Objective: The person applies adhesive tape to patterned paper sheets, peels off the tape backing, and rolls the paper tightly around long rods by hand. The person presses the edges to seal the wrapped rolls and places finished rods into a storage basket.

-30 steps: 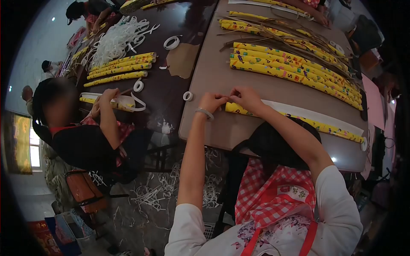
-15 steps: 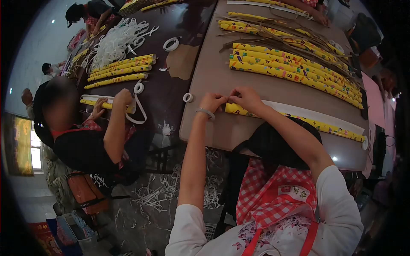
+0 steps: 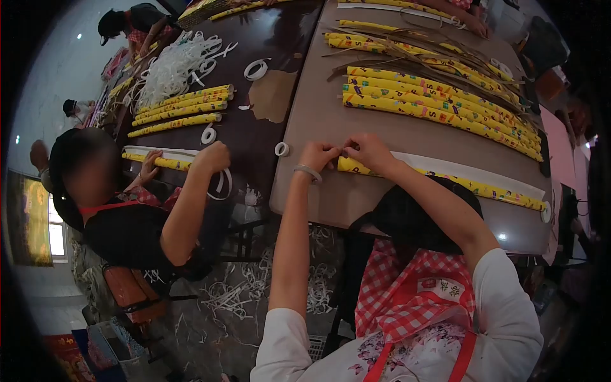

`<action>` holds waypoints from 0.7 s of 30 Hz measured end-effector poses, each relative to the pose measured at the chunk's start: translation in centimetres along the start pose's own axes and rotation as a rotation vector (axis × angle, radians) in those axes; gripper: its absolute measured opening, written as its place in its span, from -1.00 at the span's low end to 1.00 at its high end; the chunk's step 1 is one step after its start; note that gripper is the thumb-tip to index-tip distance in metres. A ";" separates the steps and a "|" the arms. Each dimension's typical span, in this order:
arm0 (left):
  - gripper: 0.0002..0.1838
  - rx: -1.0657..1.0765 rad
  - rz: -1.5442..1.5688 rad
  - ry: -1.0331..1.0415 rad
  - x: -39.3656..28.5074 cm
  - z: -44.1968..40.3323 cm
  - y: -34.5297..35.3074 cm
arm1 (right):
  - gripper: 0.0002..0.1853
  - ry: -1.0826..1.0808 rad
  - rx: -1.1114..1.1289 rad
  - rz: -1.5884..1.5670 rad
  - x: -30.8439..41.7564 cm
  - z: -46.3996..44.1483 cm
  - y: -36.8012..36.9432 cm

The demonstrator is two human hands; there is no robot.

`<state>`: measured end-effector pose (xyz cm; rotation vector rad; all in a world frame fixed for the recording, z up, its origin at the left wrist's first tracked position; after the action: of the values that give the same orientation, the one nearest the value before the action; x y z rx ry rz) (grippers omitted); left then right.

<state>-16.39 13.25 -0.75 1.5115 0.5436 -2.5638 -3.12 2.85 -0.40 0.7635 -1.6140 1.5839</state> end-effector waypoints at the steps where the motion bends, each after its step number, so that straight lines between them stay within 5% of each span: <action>1: -0.70 -0.002 0.000 -0.001 0.0 0.0 0.0 | -0.83 -0.002 0.001 -0.001 -0.1 0.0 0.0; 21: -0.72 -0.006 -0.018 0.019 0.3 -0.2 0.0 | -0.79 0.099 0.038 -0.110 -1.0 -0.3 0.3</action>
<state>-16.41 13.37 -1.07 1.5380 0.5687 -2.5608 -2.80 3.05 -1.35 0.7683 -1.4508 1.5529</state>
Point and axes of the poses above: each hand's wrist, its own z-axis away from the middle knuckle, its own y-axis out of the palm, x = y × z, the point moved 2 cm from there along -z, towards the middle knuckle, and after that the axes turned 14 degrees about x, right-handed, at the moved point
